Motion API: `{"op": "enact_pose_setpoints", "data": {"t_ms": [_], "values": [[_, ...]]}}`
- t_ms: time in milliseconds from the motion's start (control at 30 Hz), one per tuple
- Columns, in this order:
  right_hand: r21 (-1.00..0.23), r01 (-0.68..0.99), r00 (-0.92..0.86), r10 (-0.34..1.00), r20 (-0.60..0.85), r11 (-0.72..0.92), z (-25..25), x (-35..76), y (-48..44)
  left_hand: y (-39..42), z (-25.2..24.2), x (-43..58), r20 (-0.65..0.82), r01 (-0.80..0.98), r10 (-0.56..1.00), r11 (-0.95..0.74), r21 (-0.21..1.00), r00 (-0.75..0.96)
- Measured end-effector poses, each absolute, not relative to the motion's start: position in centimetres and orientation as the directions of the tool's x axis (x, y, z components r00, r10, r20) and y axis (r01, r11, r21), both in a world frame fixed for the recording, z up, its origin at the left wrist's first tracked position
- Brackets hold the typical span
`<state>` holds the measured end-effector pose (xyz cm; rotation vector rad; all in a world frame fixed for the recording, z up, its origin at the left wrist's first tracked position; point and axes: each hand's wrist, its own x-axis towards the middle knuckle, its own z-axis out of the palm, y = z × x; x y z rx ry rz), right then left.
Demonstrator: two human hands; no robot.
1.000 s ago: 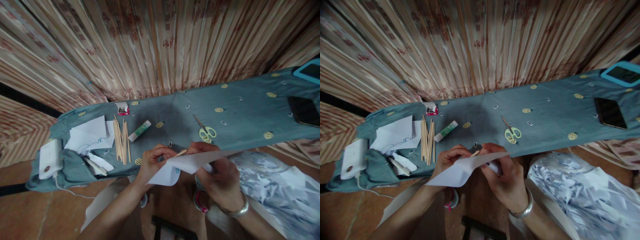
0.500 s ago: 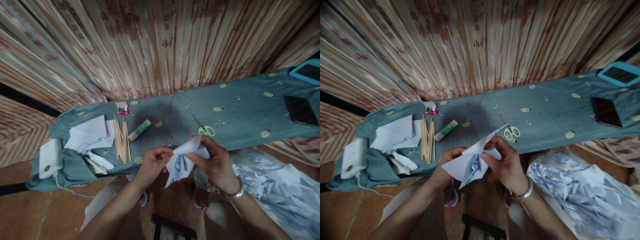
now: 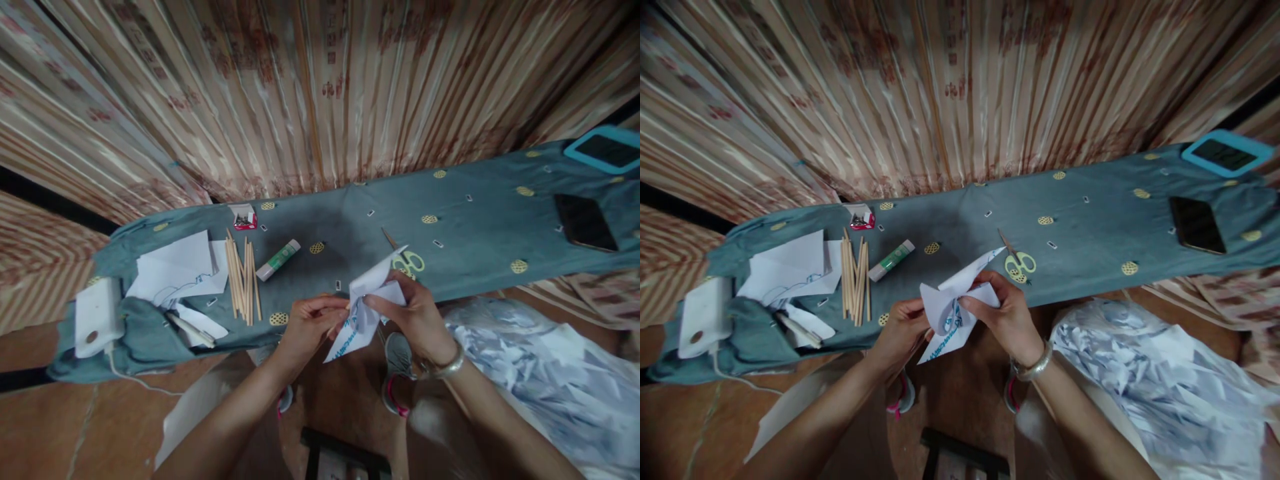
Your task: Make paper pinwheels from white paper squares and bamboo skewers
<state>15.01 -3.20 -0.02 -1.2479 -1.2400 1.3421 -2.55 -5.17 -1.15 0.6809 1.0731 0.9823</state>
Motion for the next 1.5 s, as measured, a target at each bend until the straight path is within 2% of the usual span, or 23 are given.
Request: {"op": "enact_pose_setpoints", "data": {"t_ms": [200, 400, 500, 700, 933, 1200, 1500], "values": [[-0.986, 0.064, -0.189, 0.968, -0.162, -0.152, -1.7, 14.5, -2.0, -6.1, -2.7, -2.6, -0.468, -0.352, 0.881, 0.461, 0.815, 0.069], [-0.962, 0.204, -0.313, 0.919, -0.240, -0.181, -2.7, 13.2, 0.1, -7.0, -4.2, -3.3, -0.518, -0.420, 0.855, 0.466, 0.779, -0.012], [-0.930, 0.363, -0.435, 0.872, -0.224, -0.058, -3.0, 12.4, 1.2, -7.8, -4.9, -3.4, -0.526, -0.470, 0.849, 0.445, 0.762, -0.048], [-0.842, 0.537, -0.523, 0.804, -0.282, 0.054, -2.8, 10.4, 2.6, -9.5, -5.7, -3.2, -0.556, -0.594, 0.820, 0.380, 0.708, -0.138], [-0.592, 0.760, -0.566, 0.723, -0.397, 0.269, -1.8, 8.6, 3.5, -10.5, -7.2, -2.2, -0.618, -0.690, 0.766, 0.352, 0.633, -0.177], [-0.352, 0.816, -0.578, 0.655, -0.486, 0.459, -0.6, 7.3, 4.9, -9.5, -8.6, -1.6, -0.626, -0.723, 0.766, 0.350, 0.596, -0.146], [-0.290, 0.812, -0.575, 0.607, -0.548, 0.507, -0.3, 7.0, 5.5, -9.8, -8.1, -1.9, -0.660, -0.721, 0.746, 0.412, 0.557, -0.083]]}}
